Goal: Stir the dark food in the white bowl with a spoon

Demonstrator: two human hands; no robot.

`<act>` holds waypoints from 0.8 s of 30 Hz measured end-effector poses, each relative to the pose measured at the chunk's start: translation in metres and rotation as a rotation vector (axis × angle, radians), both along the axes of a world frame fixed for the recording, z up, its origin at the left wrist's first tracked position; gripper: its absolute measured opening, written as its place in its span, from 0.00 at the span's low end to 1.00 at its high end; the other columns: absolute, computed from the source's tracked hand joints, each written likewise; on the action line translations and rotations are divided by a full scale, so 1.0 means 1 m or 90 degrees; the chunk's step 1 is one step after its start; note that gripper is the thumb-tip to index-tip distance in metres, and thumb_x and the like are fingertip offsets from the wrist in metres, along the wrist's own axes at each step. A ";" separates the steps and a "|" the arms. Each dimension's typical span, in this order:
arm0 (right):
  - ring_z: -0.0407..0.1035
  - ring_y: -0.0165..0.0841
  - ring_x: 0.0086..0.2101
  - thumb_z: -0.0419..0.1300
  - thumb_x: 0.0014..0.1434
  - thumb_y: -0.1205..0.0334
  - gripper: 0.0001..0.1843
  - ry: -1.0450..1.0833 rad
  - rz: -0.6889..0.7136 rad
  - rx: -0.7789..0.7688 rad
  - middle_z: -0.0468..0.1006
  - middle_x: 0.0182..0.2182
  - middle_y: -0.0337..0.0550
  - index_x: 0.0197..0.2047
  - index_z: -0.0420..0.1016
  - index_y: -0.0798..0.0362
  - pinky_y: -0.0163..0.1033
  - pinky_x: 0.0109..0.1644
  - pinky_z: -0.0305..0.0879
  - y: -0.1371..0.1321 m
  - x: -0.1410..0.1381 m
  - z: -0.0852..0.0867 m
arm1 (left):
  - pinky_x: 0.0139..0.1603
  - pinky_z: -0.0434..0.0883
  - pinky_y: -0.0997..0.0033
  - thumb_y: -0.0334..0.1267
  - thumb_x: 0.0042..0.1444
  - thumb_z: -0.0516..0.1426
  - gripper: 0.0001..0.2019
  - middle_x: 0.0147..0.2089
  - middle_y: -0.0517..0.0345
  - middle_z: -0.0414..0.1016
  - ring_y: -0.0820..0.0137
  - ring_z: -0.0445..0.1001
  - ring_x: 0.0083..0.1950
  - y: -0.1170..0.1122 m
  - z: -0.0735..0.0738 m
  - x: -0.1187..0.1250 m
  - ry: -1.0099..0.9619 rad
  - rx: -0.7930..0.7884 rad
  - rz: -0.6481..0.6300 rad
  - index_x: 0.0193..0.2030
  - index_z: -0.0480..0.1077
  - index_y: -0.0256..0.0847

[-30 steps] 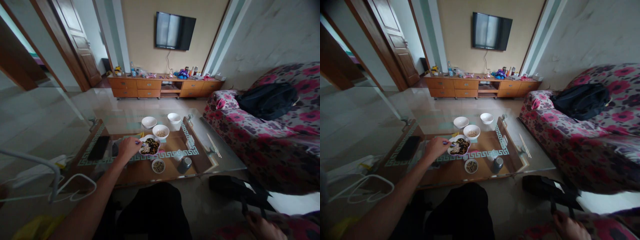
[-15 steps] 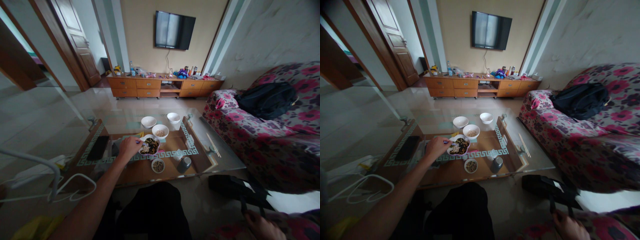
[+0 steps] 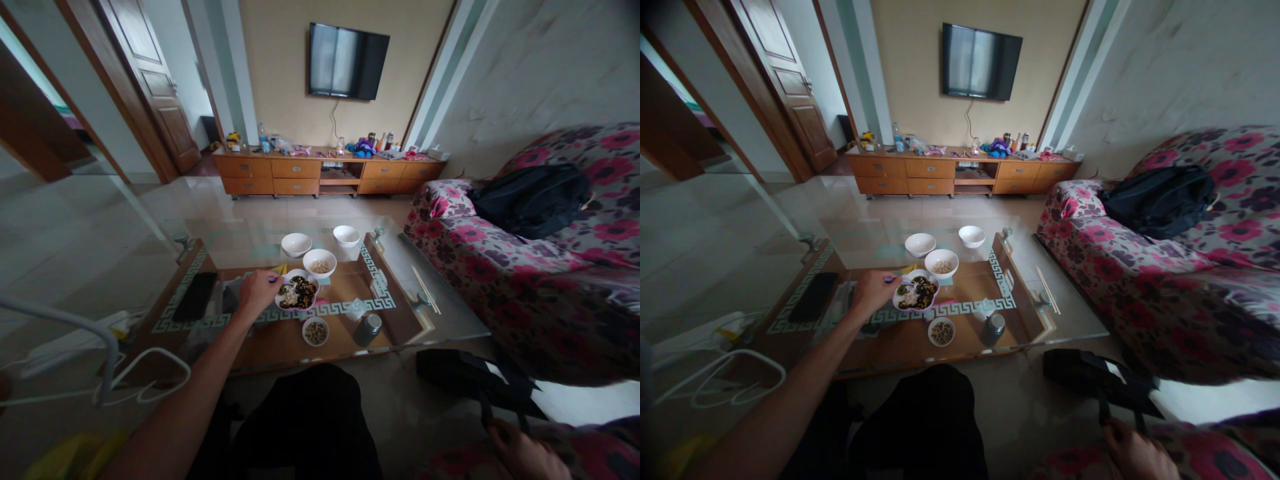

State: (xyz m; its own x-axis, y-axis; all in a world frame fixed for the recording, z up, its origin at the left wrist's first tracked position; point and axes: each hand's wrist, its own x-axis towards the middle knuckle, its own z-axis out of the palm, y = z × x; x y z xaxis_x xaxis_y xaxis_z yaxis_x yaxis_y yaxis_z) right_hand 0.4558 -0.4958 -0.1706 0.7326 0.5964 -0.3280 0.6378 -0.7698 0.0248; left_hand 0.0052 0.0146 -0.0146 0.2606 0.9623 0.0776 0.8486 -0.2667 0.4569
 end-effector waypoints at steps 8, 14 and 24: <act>0.83 0.55 0.43 0.51 0.64 0.50 0.27 0.026 0.004 -0.028 0.88 0.43 0.53 0.56 0.85 0.47 0.51 0.49 0.78 0.006 -0.006 0.015 | 0.49 0.73 0.69 0.45 0.72 0.58 0.16 0.52 0.49 0.84 0.60 0.82 0.52 0.008 -0.008 0.035 -0.151 0.027 0.020 0.54 0.82 0.38; 0.83 0.57 0.43 0.52 0.64 0.49 0.26 0.023 -0.015 -0.025 0.88 0.42 0.54 0.55 0.86 0.46 0.54 0.50 0.77 0.009 -0.011 0.019 | 0.50 0.74 0.68 0.45 0.71 0.59 0.14 0.51 0.52 0.84 0.59 0.82 0.52 0.006 -0.001 0.031 -0.139 0.022 -0.017 0.53 0.83 0.42; 0.83 0.57 0.45 0.50 0.64 0.48 0.29 0.054 0.003 -0.048 0.87 0.45 0.56 0.58 0.84 0.46 0.56 0.50 0.76 0.001 0.005 0.003 | 0.47 0.72 0.64 0.44 0.66 0.64 0.09 0.46 0.51 0.85 0.54 0.82 0.49 -0.011 0.020 -0.023 0.064 0.029 -0.065 0.47 0.85 0.48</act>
